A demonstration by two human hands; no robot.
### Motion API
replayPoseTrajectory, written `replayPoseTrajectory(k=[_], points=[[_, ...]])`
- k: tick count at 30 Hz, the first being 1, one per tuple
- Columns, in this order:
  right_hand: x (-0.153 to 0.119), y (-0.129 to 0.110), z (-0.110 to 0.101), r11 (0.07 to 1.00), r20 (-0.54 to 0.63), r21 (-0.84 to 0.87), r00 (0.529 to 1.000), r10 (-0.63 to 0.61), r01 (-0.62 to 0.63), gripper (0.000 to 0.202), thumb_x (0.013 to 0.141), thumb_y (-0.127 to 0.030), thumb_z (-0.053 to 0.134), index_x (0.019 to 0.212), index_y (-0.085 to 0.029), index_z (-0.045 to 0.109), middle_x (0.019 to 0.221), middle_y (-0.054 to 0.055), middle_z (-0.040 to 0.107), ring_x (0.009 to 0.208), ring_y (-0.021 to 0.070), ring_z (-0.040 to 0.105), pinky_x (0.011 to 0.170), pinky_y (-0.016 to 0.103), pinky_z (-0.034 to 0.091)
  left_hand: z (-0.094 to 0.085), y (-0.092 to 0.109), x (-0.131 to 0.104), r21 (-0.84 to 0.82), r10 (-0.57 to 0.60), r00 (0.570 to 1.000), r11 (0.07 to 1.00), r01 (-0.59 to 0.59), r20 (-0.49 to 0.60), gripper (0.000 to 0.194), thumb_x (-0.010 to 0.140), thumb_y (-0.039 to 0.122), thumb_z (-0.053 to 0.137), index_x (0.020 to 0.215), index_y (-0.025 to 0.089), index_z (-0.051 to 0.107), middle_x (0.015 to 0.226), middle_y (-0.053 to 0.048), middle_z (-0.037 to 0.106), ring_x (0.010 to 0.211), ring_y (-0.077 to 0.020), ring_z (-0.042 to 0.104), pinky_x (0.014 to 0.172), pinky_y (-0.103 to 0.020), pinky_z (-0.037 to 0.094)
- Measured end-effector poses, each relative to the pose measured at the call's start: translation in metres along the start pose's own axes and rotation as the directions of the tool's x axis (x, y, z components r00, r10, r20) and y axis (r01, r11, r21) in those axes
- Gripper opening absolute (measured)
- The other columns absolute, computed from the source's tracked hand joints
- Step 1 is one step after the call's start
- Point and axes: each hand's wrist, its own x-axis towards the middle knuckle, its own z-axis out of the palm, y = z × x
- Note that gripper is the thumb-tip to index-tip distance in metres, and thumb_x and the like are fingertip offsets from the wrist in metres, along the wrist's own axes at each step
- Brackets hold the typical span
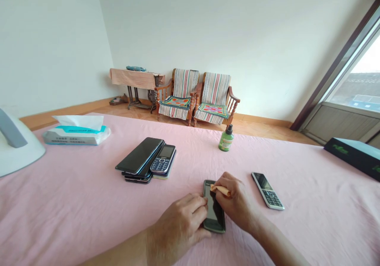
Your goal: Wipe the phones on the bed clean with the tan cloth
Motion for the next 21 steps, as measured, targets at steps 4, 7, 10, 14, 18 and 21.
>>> replayPoseTrajectory(k=[4,7,10,14,18,21], points=[[-0.001,0.003,-0.006,1.000,-0.020,0.024,1.000,0.015,-0.014,0.021,0.080,-0.006,0.051,0.072,-0.018,0.066,0.075,0.002,0.058,0.067,0.0137,0.058,0.061,0.025,0.041,0.000,-0.001,0.000,0.027,0.030,0.999,0.999,-0.029,-0.015,0.033,0.082,0.028,0.069,0.110,0.013,0.060,0.110,-0.011,0.065,0.105,-0.0255,0.059,0.094,-0.038,0.051],[-0.003,0.008,-0.008,1.000,-0.128,0.019,0.991,0.026,-0.024,0.016,0.084,-0.012,0.053,0.078,-0.017,0.066,0.077,0.003,0.058,0.070,0.0152,0.058,0.064,0.027,0.043,0.000,0.000,0.000,0.055,0.053,0.998,0.997,-0.052,-0.018,0.033,0.080,0.025,0.071,0.107,0.011,0.060,0.107,-0.012,0.065,0.103,-0.0258,0.060,0.092,-0.039,0.051],[-0.004,0.012,-0.006,1.000,-0.106,0.026,0.994,0.001,0.002,0.015,0.085,-0.012,0.053,0.080,-0.017,0.066,0.080,0.003,0.057,0.072,0.0153,0.057,0.065,0.027,0.043,0.000,0.000,0.001,0.047,0.048,0.999,0.998,-0.047,-0.019,0.032,0.080,0.025,0.071,0.106,0.011,0.060,0.105,-0.011,0.066,0.102,-0.0255,0.060,0.091,-0.039,0.052],[-0.002,0.007,0.000,0.995,-0.013,-0.066,0.997,-0.077,0.076,0.019,0.085,-0.008,0.051,0.080,-0.019,0.066,0.081,0.004,0.055,0.075,0.0168,0.055,0.066,0.028,0.042,0.001,-0.001,0.001,0.013,0.041,0.999,0.999,-0.041,-0.022,0.029,0.082,0.027,0.069,0.106,0.014,0.060,0.105,-0.009,0.065,0.102,-0.0247,0.059,0.091,-0.039,0.051],[0.002,-0.003,0.003,0.965,0.038,-0.213,0.988,-0.147,0.151,0.026,0.079,0.001,0.049,0.084,-0.019,0.066,0.086,0.005,0.056,0.083,0.0196,0.051,0.072,0.031,0.041,0.001,0.000,0.001,-0.026,0.028,0.999,0.999,-0.029,-0.036,0.022,0.086,0.029,0.064,0.105,0.017,0.061,0.101,-0.006,0.065,0.102,-0.0235,0.059,0.092,-0.038,0.050],[0.002,-0.003,0.000,0.960,0.043,-0.242,0.990,-0.135,0.142,0.025,0.078,0.001,0.051,0.082,-0.019,0.066,0.084,0.005,0.056,0.082,0.0199,0.050,0.072,0.032,0.040,0.001,0.001,0.001,-0.029,0.021,1.000,0.999,-0.021,-0.020,0.022,0.086,0.030,0.064,0.104,0.017,0.061,0.100,-0.006,0.065,0.101,-0.0233,0.059,0.091,-0.037,0.051]])
